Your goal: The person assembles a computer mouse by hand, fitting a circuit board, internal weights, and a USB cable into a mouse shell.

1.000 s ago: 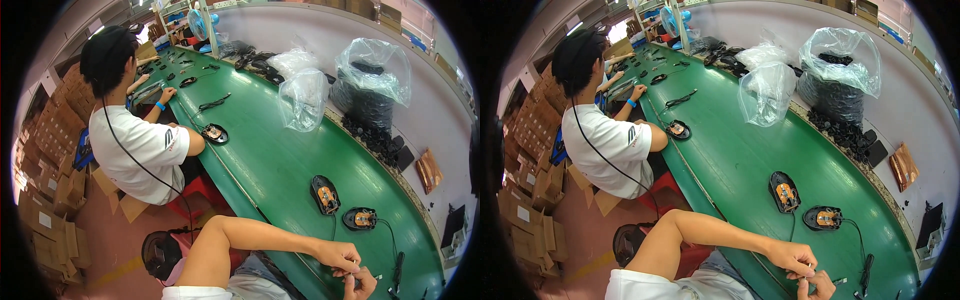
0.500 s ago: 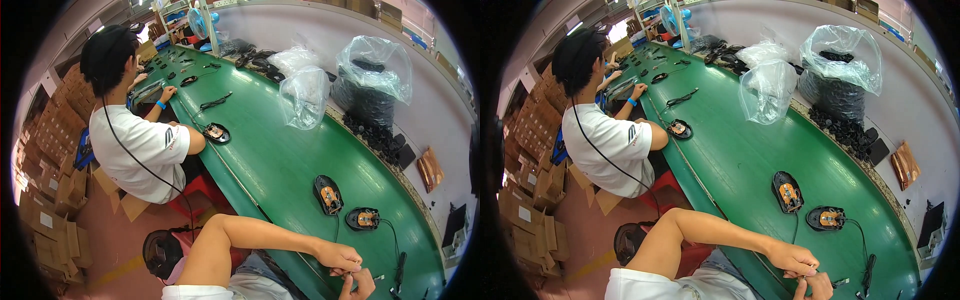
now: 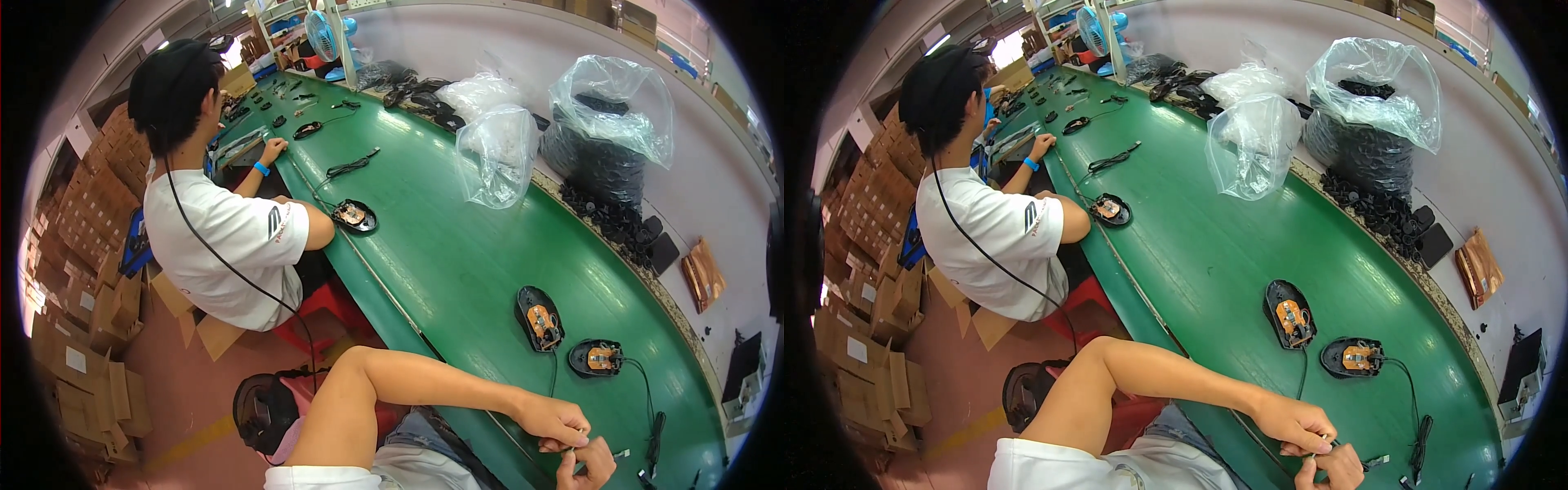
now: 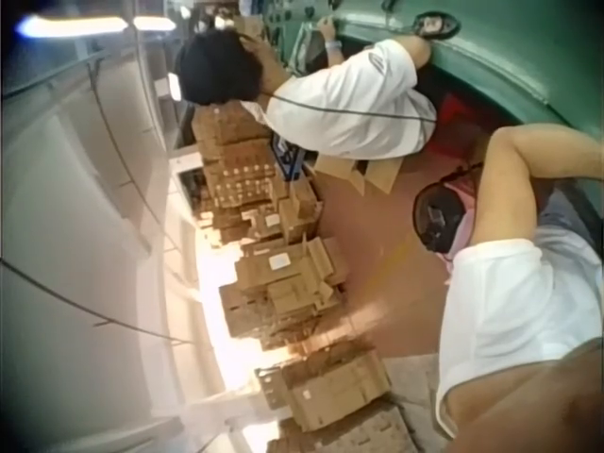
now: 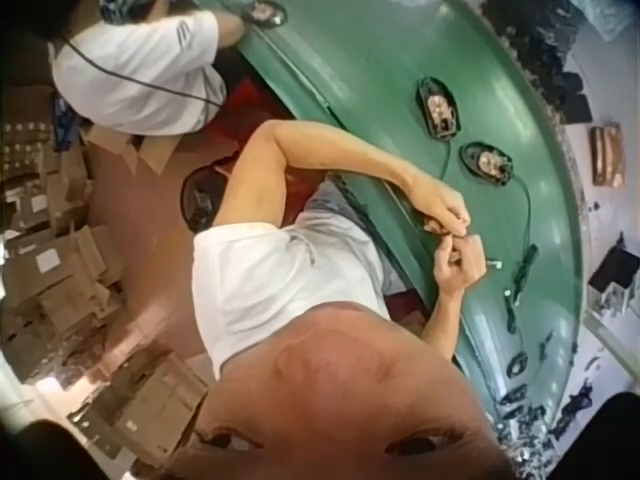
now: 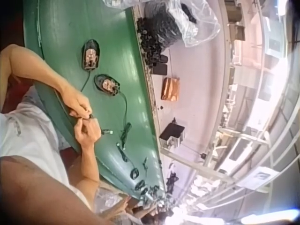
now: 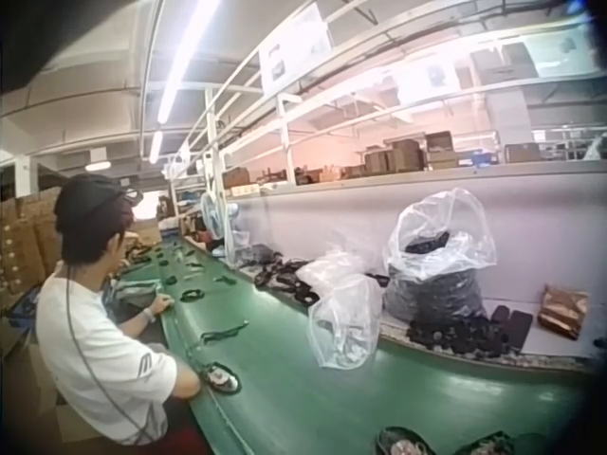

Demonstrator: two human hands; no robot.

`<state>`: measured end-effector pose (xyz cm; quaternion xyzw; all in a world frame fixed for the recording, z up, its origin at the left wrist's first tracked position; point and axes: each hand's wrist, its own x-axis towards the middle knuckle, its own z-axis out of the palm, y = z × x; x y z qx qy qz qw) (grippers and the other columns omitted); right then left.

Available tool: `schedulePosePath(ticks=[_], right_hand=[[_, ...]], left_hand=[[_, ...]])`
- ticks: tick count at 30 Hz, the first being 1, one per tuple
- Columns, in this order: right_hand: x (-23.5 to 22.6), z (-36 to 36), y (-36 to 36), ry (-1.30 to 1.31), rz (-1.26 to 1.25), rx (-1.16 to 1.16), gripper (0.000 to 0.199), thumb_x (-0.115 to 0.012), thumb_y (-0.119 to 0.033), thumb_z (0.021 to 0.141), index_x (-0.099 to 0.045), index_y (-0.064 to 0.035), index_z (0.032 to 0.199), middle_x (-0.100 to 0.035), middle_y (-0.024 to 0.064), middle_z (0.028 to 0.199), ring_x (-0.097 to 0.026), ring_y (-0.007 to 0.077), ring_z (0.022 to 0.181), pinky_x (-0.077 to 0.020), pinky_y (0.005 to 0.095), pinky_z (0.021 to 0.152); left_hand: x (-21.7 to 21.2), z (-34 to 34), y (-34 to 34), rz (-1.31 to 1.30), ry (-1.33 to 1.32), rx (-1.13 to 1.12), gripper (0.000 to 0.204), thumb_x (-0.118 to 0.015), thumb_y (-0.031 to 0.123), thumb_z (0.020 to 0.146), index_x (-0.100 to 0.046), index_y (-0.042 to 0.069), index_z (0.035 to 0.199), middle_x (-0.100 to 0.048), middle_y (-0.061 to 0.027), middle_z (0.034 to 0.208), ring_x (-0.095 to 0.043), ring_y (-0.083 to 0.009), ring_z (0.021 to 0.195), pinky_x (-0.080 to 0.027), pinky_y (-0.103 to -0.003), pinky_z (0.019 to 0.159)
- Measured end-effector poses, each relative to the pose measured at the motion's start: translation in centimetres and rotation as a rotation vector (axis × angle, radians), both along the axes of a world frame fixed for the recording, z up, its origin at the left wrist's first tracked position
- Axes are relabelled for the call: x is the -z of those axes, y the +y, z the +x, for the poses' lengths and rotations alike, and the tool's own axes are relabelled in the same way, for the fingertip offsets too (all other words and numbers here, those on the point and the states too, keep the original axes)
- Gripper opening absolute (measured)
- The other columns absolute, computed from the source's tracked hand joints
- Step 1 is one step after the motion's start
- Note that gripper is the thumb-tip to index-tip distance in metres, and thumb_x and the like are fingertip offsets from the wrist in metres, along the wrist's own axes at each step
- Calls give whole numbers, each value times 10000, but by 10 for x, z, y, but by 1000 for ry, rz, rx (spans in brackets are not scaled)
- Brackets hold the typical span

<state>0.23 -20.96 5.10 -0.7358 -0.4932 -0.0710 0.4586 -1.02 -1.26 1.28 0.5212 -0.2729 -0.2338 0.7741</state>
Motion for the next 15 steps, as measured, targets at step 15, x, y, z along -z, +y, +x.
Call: schedulePosePath(ticks=[15], right_hand=[[13,11,-5,226,189,-90,115,-626,-49,874,-623,-35,759,-567,71,687,-459,196,586,-406,305,579]], left_hand=[[4,11,8,-188,166,-161,373,-614,196,990,-485,88,656,-544,-20,557,-460,-91,473,-382,-214,481]])
